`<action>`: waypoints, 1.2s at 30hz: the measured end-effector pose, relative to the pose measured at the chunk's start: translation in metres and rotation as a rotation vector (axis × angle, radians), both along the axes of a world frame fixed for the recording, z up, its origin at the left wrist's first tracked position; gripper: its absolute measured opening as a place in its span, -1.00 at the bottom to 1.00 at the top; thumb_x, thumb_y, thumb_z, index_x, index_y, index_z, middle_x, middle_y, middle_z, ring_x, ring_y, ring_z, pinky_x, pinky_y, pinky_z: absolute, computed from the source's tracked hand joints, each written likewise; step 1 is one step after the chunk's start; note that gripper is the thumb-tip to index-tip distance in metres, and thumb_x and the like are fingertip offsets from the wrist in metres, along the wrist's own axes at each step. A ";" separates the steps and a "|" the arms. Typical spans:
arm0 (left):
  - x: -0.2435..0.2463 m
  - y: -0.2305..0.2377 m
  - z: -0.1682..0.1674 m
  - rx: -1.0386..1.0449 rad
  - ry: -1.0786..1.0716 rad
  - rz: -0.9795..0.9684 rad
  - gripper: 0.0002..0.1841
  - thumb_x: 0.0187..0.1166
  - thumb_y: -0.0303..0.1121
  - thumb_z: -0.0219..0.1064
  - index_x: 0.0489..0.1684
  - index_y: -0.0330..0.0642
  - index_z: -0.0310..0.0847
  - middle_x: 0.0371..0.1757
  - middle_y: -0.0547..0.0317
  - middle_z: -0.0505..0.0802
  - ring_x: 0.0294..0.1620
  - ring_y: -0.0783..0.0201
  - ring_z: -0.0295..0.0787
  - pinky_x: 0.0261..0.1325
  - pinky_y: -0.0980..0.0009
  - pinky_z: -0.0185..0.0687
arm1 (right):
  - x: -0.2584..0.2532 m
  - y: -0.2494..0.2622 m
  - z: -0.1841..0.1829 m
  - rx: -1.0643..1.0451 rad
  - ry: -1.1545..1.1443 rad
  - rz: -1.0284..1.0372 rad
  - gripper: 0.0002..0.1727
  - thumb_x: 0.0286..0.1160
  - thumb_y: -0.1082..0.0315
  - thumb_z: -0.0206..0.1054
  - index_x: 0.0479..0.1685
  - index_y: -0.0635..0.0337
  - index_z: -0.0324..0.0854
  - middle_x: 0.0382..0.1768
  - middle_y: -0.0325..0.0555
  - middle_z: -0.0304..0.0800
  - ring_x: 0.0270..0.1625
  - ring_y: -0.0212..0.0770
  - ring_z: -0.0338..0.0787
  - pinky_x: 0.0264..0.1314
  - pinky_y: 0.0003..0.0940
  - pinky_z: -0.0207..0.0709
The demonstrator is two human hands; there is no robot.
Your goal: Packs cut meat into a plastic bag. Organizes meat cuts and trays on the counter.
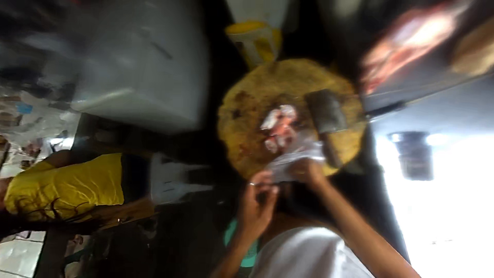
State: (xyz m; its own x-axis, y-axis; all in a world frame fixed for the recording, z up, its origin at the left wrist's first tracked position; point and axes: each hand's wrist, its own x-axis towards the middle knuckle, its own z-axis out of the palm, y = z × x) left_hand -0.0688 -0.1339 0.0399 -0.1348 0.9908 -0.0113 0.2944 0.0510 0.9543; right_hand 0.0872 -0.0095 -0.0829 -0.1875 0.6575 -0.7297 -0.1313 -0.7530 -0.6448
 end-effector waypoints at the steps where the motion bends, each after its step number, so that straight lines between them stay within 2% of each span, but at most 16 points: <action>1: 0.008 -0.001 -0.003 -0.092 -0.182 -0.069 -0.63 0.72 -0.39 0.23 0.37 -0.46 0.51 0.28 -0.07 0.81 0.22 0.15 0.82 0.33 0.17 0.77 | -0.010 0.004 -0.003 0.000 -0.009 -0.002 -0.44 0.93 0.08 -0.17 0.46 0.37 0.48 0.21 0.22 0.77 0.18 0.04 0.84 0.13 0.01 0.77; 3: 0.026 0.014 -0.031 -0.388 -0.524 -0.106 -0.57 0.81 -0.43 0.08 0.57 -0.48 0.37 0.28 -0.09 0.82 0.16 0.13 0.86 0.30 0.17 0.79 | -0.024 0.007 -0.009 0.037 -0.049 0.053 -0.46 0.93 0.13 -0.15 0.38 0.41 0.55 0.14 0.19 0.82 0.13 -0.05 0.85 0.17 -0.07 0.76; 4: 0.031 0.031 -0.055 -0.521 -0.645 -0.001 -0.53 0.84 -0.43 0.02 0.67 -0.43 0.24 0.22 -0.11 0.82 0.09 0.11 0.88 0.24 0.18 0.81 | -0.027 0.006 -0.014 0.086 -0.092 0.104 -0.53 0.89 0.23 -0.08 0.34 0.45 0.58 0.14 0.18 0.82 0.14 -0.09 0.84 0.23 -0.11 0.73; 6: 0.030 0.071 -0.104 -0.633 -0.775 0.339 -0.59 0.88 -0.38 -0.03 0.60 -0.37 0.29 0.14 -0.13 0.79 -0.01 0.13 0.84 0.11 0.21 0.80 | -0.029 0.005 -0.028 0.180 -0.240 0.114 -0.70 0.68 0.44 0.21 0.18 0.49 0.65 0.08 0.19 0.83 0.12 -0.13 0.82 0.23 -0.16 0.69; 8: 0.017 0.102 -0.136 -0.628 -0.815 0.551 -0.60 0.88 -0.36 -0.06 0.52 -0.43 0.37 0.30 -0.21 0.71 0.19 0.08 0.74 0.23 0.17 0.72 | -0.025 0.011 -0.043 0.360 -0.399 0.110 -0.58 0.55 0.47 0.35 0.33 0.56 0.55 0.27 0.30 0.72 0.38 -0.07 0.70 0.52 -0.14 0.53; 10: 0.009 0.123 -0.140 -0.638 -0.839 0.576 -0.58 0.88 -0.34 -0.05 0.54 -0.47 0.35 0.41 -0.27 0.64 0.32 0.02 0.68 0.34 0.14 0.67 | -0.025 0.032 -0.048 0.523 -0.658 0.259 -0.51 0.61 0.34 0.34 0.38 0.57 0.56 0.36 0.42 0.68 0.53 0.16 0.62 0.66 0.07 0.38; 12: 0.003 0.142 -0.134 -0.660 -0.871 0.569 -0.56 0.90 -0.26 -0.02 0.53 -0.44 0.37 0.32 -0.23 0.69 0.22 0.04 0.72 0.28 0.14 0.67 | -0.034 0.061 -0.038 0.579 -0.881 0.491 -0.50 0.72 0.23 0.21 0.36 0.54 0.61 0.35 0.49 0.68 0.52 0.39 0.61 0.62 0.32 0.33; 14: -0.004 0.161 -0.127 -0.676 -0.866 0.562 -0.55 0.89 -0.20 0.00 0.52 -0.37 0.36 0.15 -0.17 0.74 0.07 0.07 0.73 0.17 0.11 0.68 | -0.048 0.093 -0.028 0.569 -0.967 0.651 -0.48 0.79 0.14 0.12 0.37 0.45 0.64 0.35 0.45 0.70 0.50 0.41 0.62 0.58 0.39 0.34; 17: -0.022 0.186 -0.122 -0.727 -0.801 0.482 -0.43 0.87 -0.03 0.03 0.70 -0.23 0.24 0.30 -0.19 0.70 0.23 -0.02 0.68 0.27 -0.01 0.61 | -0.069 0.135 -0.030 0.643 -1.033 0.732 -0.42 0.76 -0.02 0.11 0.42 0.28 0.66 0.41 0.33 0.70 0.53 0.32 0.62 0.59 0.36 0.36; 20: -0.049 0.211 -0.125 -0.765 -0.790 0.432 -0.31 0.83 0.08 0.05 0.87 -0.01 -0.01 0.48 -0.25 0.61 0.34 -0.12 0.67 0.30 -0.11 0.63 | -0.093 0.176 -0.020 0.586 -0.963 0.955 -0.39 0.80 -0.07 0.05 0.55 0.19 0.58 0.54 0.27 0.58 0.66 0.27 0.48 0.71 0.34 0.19; 23: -0.076 0.235 -0.134 -0.807 -0.777 0.374 -0.29 0.81 0.14 0.03 0.87 0.05 -0.03 0.31 -0.26 0.73 0.15 -0.11 0.79 0.15 -0.07 0.73 | -0.116 0.213 -0.014 0.575 -0.732 1.041 -0.49 0.81 0.08 0.13 0.54 0.18 0.59 0.53 0.15 0.63 0.64 0.06 0.54 0.76 0.08 0.24; 25: -0.094 0.249 -0.137 -0.833 -0.771 0.310 -0.28 0.80 0.20 -0.02 0.85 0.02 0.00 0.24 -0.26 0.77 0.09 -0.11 0.83 0.12 -0.06 0.76 | -0.125 0.234 -0.014 0.529 -0.588 1.021 -0.53 0.79 0.18 0.18 0.53 0.22 0.58 0.51 0.09 0.65 0.58 -0.11 0.59 0.74 -0.15 0.30; 28: -0.119 0.266 -0.141 -0.855 -0.728 0.225 -0.21 0.76 0.34 -0.16 0.78 -0.07 0.14 0.20 -0.27 0.80 0.04 -0.11 0.86 0.10 -0.01 0.78 | -0.133 0.258 -0.018 0.501 -0.490 1.064 -0.51 0.80 0.10 0.16 0.45 0.27 0.62 0.43 0.14 0.70 0.50 -0.08 0.65 0.66 -0.08 0.37; 31: -0.136 0.280 -0.143 -0.901 -0.691 0.130 -0.13 0.72 0.42 -0.29 0.71 -0.14 0.25 0.33 -0.28 0.75 0.17 -0.13 0.81 0.20 -0.05 0.74 | -0.134 0.266 -0.012 0.421 -0.433 1.054 -0.52 0.76 0.05 0.18 0.36 0.24 0.67 0.31 0.12 0.75 0.36 -0.11 0.71 0.56 -0.06 0.45; 33: -0.142 0.283 -0.144 -0.920 -0.694 0.102 -0.16 0.72 0.41 -0.28 0.68 -0.08 0.30 0.39 -0.22 0.72 0.28 -0.14 0.75 0.27 -0.11 0.69 | -0.131 0.262 -0.019 0.390 -0.381 1.025 -0.54 0.75 0.02 0.19 0.25 0.22 0.74 0.20 0.09 0.80 0.27 -0.12 0.75 0.48 -0.03 0.51; 36: -0.144 0.279 -0.144 -0.863 -0.695 0.102 -0.28 0.75 0.33 -0.17 0.48 -0.06 0.51 0.22 -0.07 0.83 0.18 -0.03 0.81 0.18 -0.06 0.73 | -0.121 0.245 -0.034 0.309 -0.302 0.942 -0.54 0.59 -0.09 0.33 0.09 0.10 0.80 -0.01 -0.07 0.84 0.03 -0.23 0.77 0.22 -0.09 0.61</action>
